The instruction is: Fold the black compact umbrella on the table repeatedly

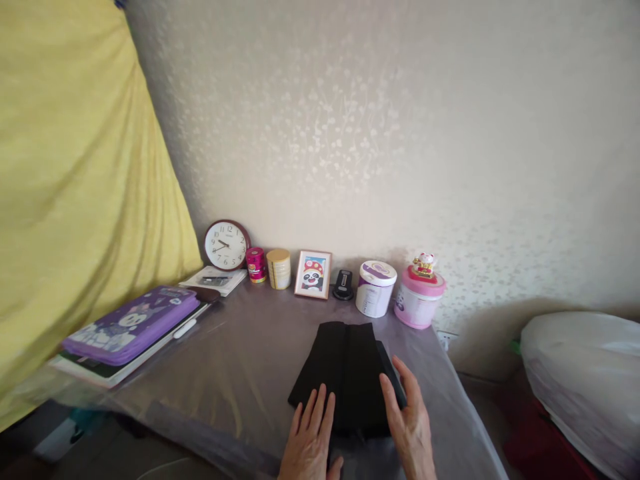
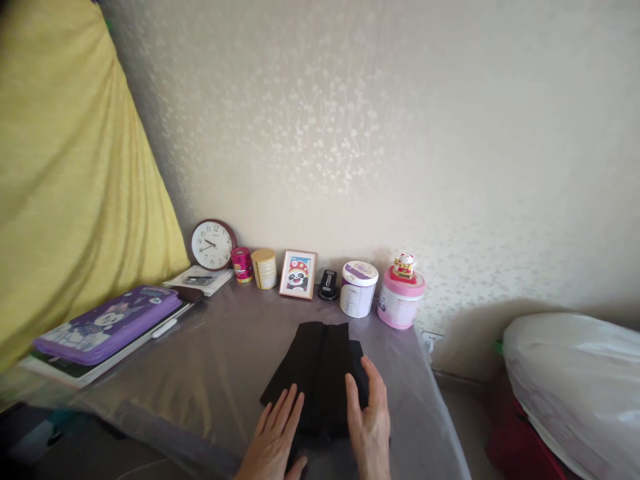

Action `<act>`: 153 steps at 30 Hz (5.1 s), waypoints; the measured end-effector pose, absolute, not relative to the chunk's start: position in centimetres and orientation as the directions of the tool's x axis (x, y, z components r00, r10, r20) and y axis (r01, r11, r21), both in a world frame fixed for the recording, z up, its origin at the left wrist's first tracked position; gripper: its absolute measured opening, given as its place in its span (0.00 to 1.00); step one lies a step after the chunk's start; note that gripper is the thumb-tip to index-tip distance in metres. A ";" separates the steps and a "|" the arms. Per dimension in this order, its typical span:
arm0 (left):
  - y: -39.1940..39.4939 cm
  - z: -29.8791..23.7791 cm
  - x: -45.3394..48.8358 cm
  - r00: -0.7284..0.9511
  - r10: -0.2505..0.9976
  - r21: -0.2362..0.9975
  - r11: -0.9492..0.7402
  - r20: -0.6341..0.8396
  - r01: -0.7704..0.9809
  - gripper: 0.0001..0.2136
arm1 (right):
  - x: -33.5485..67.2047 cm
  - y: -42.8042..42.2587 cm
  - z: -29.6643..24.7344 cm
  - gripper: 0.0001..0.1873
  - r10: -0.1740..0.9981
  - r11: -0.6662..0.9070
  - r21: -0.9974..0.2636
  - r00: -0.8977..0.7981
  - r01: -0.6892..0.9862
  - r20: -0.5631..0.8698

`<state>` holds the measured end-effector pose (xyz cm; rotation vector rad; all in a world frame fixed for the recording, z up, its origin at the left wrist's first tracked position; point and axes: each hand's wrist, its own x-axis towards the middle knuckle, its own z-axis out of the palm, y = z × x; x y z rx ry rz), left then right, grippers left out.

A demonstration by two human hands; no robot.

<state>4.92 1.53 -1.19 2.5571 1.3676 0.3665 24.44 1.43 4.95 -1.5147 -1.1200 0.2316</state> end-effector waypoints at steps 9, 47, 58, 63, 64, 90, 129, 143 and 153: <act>1.5 -1.6 4.8 0.519 0.844 0.297 -0.534 0.134 0.792 0.40 | 22.0 0.0 2.7 0.37 0.889 -0.019 -0.974 0.449 0.225 0.086; 2.9 -7.6 4.7 0.454 0.808 0.234 -0.557 0.375 0.797 0.31 | 15.9 3.6 1.5 0.30 0.886 0.344 -0.688 0.022 0.639 0.462; 2.5 -4.8 4.3 0.487 0.839 0.214 -0.536 0.241 0.817 0.32 | 18.5 3.6 1.4 0.22 0.887 0.350 -0.845 0.147 0.403 0.437; 2.4 -4.3 4.3 0.488 0.849 0.213 -0.524 0.201 0.825 0.34 | 20.8 5.0 -0.5 0.25 0.826 0.223 -0.921 0.440 0.319 0.352; 2.4 -4.2 4.3 0.485 0.853 0.222 -0.520 0.194 0.825 0.35 | 21.0 5.2 -0.9 0.26 0.824 0.202 -0.930 0.460 0.306 0.331; 1.6 0.0 4.2 0.492 0.870 0.340 -0.473 0.034 0.813 0.34 | 20.5 5.5 8.2 0.20 0.875 0.004 -0.805 0.388 0.593 0.289; 2.1 -0.3 3.3 0.516 0.855 0.308 -0.503 0.042 0.808 0.30 | 16.1 14.8 3.2 0.17 0.989 0.110 -0.992 0.095 0.060 0.116; 2.7 -1.0 5.6 0.530 0.774 0.172 -0.608 0.346 0.775 0.39 | 16.3 13.9 3.7 0.13 0.973 0.231 -0.892 -0.099 0.389 0.209; 3.2 -3.6 5.2 0.568 0.763 0.136 -0.626 0.309 0.767 0.33 | 17.4 9.9 5.3 0.17 0.854 0.519 -0.620 -0.386 0.588 0.349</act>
